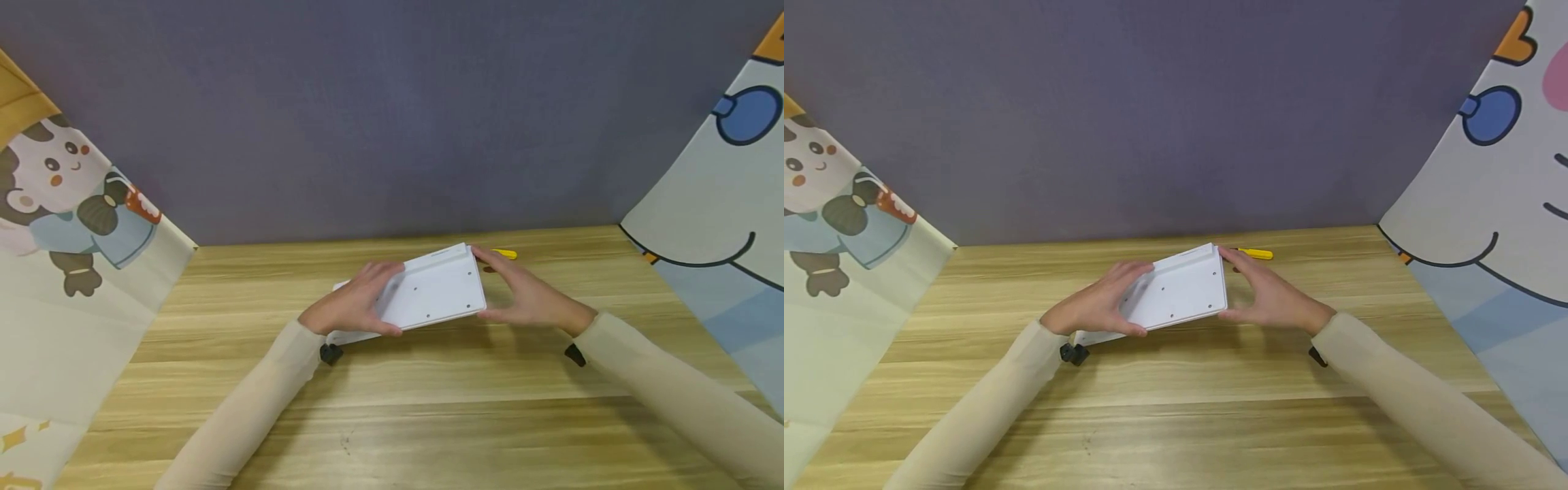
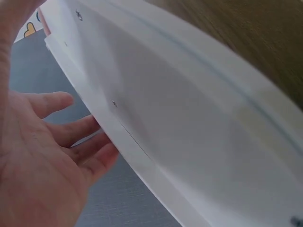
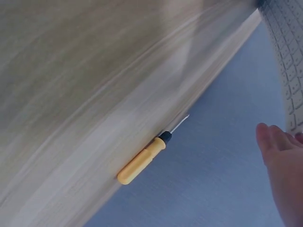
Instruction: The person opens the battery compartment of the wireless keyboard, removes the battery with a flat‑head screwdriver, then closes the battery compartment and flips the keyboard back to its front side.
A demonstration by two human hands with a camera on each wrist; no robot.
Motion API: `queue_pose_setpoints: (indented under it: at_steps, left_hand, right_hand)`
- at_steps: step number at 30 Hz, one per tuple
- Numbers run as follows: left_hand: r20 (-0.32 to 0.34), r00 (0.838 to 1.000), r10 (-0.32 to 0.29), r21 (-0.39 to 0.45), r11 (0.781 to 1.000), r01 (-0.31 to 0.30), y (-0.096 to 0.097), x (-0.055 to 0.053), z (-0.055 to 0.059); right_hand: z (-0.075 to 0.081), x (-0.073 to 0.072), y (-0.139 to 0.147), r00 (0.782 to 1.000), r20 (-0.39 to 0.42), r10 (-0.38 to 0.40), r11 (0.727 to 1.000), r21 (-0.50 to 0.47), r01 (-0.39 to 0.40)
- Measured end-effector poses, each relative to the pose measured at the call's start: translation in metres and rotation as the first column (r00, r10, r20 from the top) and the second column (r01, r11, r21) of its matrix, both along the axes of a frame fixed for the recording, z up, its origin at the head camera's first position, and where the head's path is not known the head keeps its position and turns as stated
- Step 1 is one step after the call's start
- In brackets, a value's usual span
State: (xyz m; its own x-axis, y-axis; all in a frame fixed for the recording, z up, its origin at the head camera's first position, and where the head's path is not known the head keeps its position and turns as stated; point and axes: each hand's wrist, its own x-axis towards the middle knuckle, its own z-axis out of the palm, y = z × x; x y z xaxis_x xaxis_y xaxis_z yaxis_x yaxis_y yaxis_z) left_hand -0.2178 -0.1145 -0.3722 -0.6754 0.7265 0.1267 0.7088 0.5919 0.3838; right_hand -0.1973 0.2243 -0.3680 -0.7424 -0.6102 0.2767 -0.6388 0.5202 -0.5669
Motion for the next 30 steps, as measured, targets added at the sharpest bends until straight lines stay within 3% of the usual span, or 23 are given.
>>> queue_pose_setpoints:
  at_steps: [15, 23, 30]
  left_hand:
    - [-0.014, 1.0, 0.023, -0.087, 0.996, -0.025, 0.003, -0.001, -0.005]
    - [0.016, 0.999, 0.029, -0.127, 0.992, -0.027, 0.005, -0.001, -0.008]
    - [0.004, 0.999, 0.033, -0.158, 0.987, -0.032, 0.006, -0.002, -0.015]
  right_hand:
    - [-0.013, 0.0, -0.001, 1.0, 0.003, 0.003, 0.996, 0.087, -0.004]
    - [-0.021, 0.001, -0.002, 0.992, 0.119, -0.037, 0.986, 0.169, 0.017]
    - [-0.032, -0.002, -0.004, 0.989, 0.14, -0.037, 0.979, 0.201, 0.008]
